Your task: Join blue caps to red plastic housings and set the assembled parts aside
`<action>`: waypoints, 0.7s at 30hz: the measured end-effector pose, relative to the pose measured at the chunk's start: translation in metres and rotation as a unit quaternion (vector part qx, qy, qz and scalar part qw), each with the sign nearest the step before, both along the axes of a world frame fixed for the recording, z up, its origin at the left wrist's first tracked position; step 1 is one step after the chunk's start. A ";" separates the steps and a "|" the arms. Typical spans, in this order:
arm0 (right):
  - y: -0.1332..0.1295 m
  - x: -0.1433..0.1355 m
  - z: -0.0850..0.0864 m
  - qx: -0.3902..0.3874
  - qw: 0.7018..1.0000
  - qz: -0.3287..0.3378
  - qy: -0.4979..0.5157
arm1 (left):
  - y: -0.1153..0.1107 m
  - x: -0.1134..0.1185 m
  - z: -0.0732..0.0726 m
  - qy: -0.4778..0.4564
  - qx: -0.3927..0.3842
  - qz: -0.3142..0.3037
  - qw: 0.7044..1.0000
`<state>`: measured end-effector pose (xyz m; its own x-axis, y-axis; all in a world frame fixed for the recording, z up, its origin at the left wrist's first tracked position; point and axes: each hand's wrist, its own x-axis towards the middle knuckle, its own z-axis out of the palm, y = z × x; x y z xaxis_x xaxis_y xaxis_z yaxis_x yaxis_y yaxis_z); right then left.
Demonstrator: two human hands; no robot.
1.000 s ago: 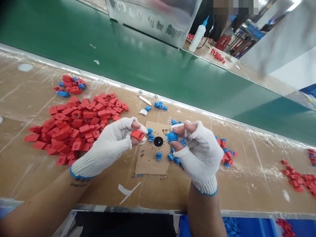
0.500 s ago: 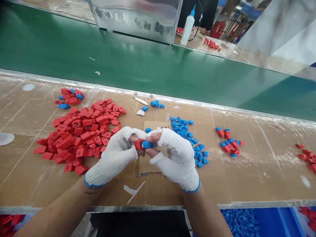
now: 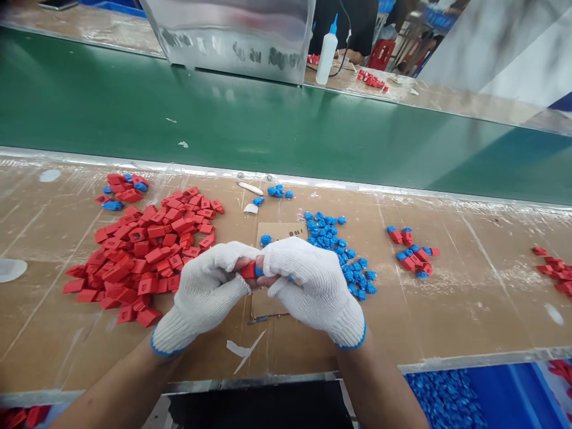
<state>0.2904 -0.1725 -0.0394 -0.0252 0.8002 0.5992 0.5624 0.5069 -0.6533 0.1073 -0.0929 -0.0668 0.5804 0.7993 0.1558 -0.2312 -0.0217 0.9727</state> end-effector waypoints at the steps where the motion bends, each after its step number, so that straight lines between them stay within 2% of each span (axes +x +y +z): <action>1: 0.000 0.001 0.001 -0.002 1.000 0.004 -0.004 | 0.000 -0.001 0.001 0.013 0.018 0.004 1.000; 4: 0.002 0.003 0.007 -0.005 1.000 0.015 0.017 | -0.005 -0.002 0.005 0.020 0.016 0.003 1.000; 10: 0.005 -0.019 0.010 -0.014 0.993 0.096 0.067 | -0.022 0.011 0.009 -0.030 -0.121 -0.066 0.990; 12: 0.001 -0.025 0.008 -0.002 0.982 0.109 0.154 | -0.020 0.015 0.006 -0.030 -0.137 -0.058 0.988; 14: -0.005 -0.020 0.009 0.011 0.955 0.097 0.279 | -0.011 0.012 0.004 -0.019 -0.146 -0.034 0.988; 16: -0.012 -0.004 0.014 0.016 0.928 0.045 0.370 | 0.007 0.000 0.004 -0.009 -0.129 0.037 0.991; 18: -0.017 0.019 0.021 0.027 0.918 -0.020 0.394 | 0.029 -0.019 0.005 0.010 -0.059 0.171 0.983; 20: -0.020 0.040 0.028 0.048 0.916 -0.052 0.396 | 0.051 -0.040 0.006 0.075 0.032 0.305 0.949; 21: -0.021 0.048 0.029 0.046 0.916 -0.054 0.396 | 0.061 -0.050 0.007 0.134 0.073 0.345 0.926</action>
<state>0.3386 -0.1935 -0.0101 0.5227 0.7175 0.4604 -0.0179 0.5492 -0.8355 0.0571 -0.0316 -0.0600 -0.0269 0.9761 0.2155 0.1360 -0.2100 0.9682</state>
